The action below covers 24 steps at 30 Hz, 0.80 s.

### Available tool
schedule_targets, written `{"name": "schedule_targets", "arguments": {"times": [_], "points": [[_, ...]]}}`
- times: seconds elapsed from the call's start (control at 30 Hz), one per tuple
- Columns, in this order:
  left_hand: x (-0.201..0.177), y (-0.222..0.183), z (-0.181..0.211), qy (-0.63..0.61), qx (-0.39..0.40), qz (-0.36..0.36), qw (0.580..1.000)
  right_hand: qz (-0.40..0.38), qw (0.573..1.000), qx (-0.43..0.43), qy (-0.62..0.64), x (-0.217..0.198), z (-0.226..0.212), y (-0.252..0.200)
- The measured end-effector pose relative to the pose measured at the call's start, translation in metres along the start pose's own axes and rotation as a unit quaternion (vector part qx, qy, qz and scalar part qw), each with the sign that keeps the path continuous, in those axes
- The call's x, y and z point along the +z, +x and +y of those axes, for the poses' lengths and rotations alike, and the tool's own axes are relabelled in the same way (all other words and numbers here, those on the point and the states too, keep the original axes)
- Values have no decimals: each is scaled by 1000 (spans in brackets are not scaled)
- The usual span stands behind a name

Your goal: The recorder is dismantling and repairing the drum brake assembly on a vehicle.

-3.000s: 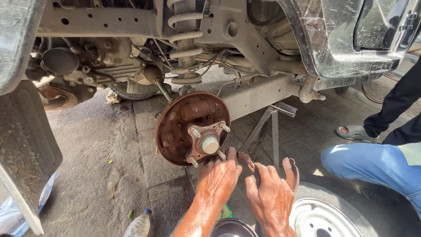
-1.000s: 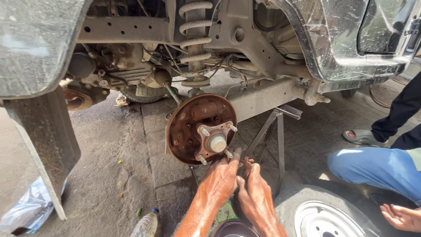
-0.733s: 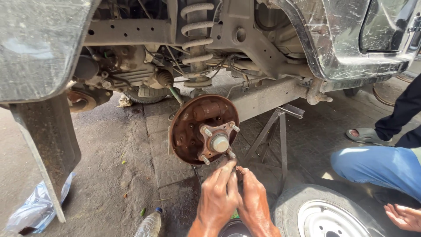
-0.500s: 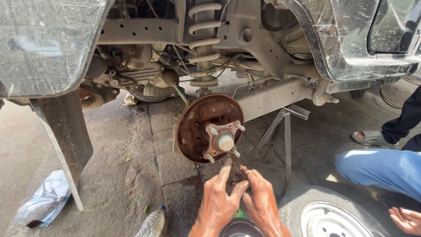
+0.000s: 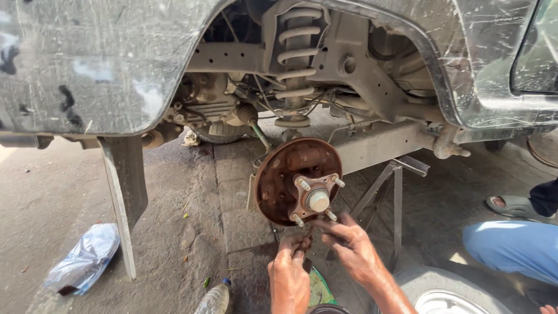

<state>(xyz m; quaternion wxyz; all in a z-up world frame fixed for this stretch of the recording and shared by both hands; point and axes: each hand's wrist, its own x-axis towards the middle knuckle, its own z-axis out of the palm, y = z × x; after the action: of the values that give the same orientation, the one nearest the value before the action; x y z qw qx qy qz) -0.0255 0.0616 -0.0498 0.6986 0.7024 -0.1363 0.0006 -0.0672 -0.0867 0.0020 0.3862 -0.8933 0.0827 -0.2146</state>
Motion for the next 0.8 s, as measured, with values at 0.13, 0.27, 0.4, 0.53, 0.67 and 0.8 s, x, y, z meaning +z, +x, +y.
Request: {"name": "schedule_targets", "arguments": {"times": [0.13, 0.27, 0.4, 0.53, 0.67, 0.8], "points": [[-5, 0, -4, 3, 22, 32, 999, -108, 994, -25, -19, 3, -13, 9], [-12, 0, 5, 10, 30, 42, 999, -137, 986, 30, -88, 10, -16, 23], [-7, 3, -4, 45, 1, 6, 999, -121, 992, -27, -24, 11, -8, 22], [-3, 7, -17, 35, -1, -15, 999, -78, 996, -42, -30, 21, 11, 21], [-12, 8, -8, 74, 52, -100, 991, -74, 997, -1, -14, 20, 11, 19], [-7, 10, -10, 101, 60, -96, 989, -98, 994, 2, 42, 24, 41, 23]]}}
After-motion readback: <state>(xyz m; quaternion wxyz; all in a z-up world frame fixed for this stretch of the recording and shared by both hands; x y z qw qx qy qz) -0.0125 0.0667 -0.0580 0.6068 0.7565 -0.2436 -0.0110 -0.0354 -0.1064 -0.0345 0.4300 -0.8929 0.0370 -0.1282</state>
